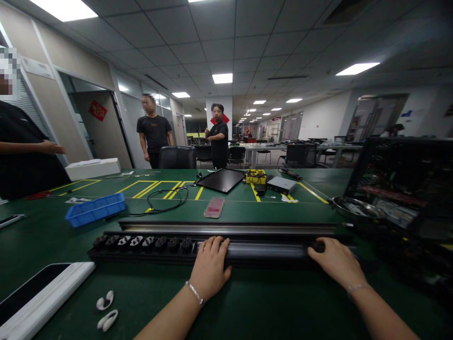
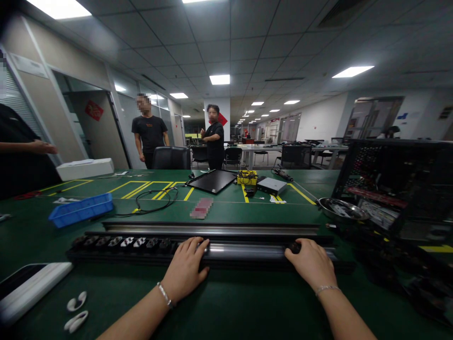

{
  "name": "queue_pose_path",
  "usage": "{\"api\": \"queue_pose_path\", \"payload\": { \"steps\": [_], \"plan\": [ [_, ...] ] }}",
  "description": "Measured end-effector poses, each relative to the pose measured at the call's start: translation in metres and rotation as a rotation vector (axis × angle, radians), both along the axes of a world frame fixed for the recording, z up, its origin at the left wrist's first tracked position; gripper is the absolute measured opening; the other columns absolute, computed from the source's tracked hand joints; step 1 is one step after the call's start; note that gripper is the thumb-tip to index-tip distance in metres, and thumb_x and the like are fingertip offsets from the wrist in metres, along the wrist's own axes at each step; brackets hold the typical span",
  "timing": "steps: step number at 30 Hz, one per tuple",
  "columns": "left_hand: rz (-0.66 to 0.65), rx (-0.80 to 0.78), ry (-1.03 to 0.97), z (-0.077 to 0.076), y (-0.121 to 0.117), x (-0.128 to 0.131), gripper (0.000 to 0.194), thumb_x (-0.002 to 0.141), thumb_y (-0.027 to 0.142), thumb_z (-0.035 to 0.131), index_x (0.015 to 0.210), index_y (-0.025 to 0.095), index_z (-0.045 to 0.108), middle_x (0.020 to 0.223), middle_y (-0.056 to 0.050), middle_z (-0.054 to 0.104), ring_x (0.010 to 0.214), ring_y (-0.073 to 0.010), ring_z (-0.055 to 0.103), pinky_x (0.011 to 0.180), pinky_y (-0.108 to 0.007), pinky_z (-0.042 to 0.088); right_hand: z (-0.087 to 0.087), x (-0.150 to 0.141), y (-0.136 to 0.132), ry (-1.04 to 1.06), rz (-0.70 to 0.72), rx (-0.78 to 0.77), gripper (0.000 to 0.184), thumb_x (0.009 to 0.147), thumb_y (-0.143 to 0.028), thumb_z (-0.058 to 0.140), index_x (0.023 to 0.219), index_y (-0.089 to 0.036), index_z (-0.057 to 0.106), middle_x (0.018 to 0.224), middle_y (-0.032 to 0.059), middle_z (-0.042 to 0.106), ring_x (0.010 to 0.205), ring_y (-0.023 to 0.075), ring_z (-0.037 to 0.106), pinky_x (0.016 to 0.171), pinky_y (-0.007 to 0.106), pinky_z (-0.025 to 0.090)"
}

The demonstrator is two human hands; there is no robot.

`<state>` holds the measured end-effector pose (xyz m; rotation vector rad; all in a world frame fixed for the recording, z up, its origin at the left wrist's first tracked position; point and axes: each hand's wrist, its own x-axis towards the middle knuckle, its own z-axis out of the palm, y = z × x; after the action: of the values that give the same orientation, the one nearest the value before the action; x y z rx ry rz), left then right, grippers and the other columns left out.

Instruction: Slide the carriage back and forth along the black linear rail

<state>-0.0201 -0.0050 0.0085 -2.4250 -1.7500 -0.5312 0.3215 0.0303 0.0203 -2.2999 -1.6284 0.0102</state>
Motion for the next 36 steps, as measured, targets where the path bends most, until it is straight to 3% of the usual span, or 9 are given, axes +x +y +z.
{"api": "queue_pose_path", "payload": {
  "steps": [9, 15, 20, 36],
  "plan": [
    [0.006, -0.008, 0.008, 0.001, 0.0, 0.0, 0.063, 0.075, 0.034, 0.058, 0.135, 0.023, 0.041, 0.135, -0.008, 0.047, 0.127, -0.0281, 0.037, 0.109, -0.045, 0.026, -0.004, 0.013, 0.003, 0.021, 0.034, 0.008, 0.054, 0.076, -0.044, 0.042, 0.118, -0.015, 0.058, 0.121, 0.0132, 0.059, 0.109, 0.0315, 0.054, 0.088, 0.043, 0.044],
    [-0.002, 0.024, 0.006, -0.004, 0.002, 0.0, 0.062, 0.075, 0.034, 0.059, 0.133, 0.023, 0.042, 0.134, -0.008, 0.047, 0.126, -0.0276, 0.038, 0.109, -0.045, 0.026, -0.009, 0.024, 0.004, -0.02, -0.002, 0.008, 0.063, 0.073, -0.054, 0.043, 0.117, -0.011, 0.059, 0.125, 0.0145, 0.057, 0.115, 0.0333, 0.051, 0.097, 0.044, 0.039],
    [0.0, 0.017, 0.001, -0.003, 0.001, 0.0, 0.062, 0.074, 0.034, 0.059, 0.133, 0.023, 0.043, 0.134, -0.008, 0.048, 0.125, -0.028, 0.038, 0.108, -0.045, 0.027, -0.01, 0.03, 0.006, -0.011, 0.023, 0.006, 0.068, 0.072, -0.059, 0.042, 0.118, -0.011, 0.058, 0.125, 0.0153, 0.057, 0.114, 0.035, 0.051, 0.095, 0.047, 0.041],
    [-0.001, -0.001, 0.003, -0.002, 0.002, -0.001, 0.063, 0.074, 0.035, 0.059, 0.134, 0.022, 0.042, 0.134, -0.009, 0.047, 0.126, -0.0284, 0.037, 0.108, -0.045, 0.027, -0.004, 0.032, 0.005, 0.034, 0.003, -0.035, 0.063, 0.074, -0.049, 0.041, 0.121, -0.011, 0.058, 0.128, 0.0147, 0.056, 0.114, 0.0342, 0.053, 0.095, 0.044, 0.043]
  ]
}}
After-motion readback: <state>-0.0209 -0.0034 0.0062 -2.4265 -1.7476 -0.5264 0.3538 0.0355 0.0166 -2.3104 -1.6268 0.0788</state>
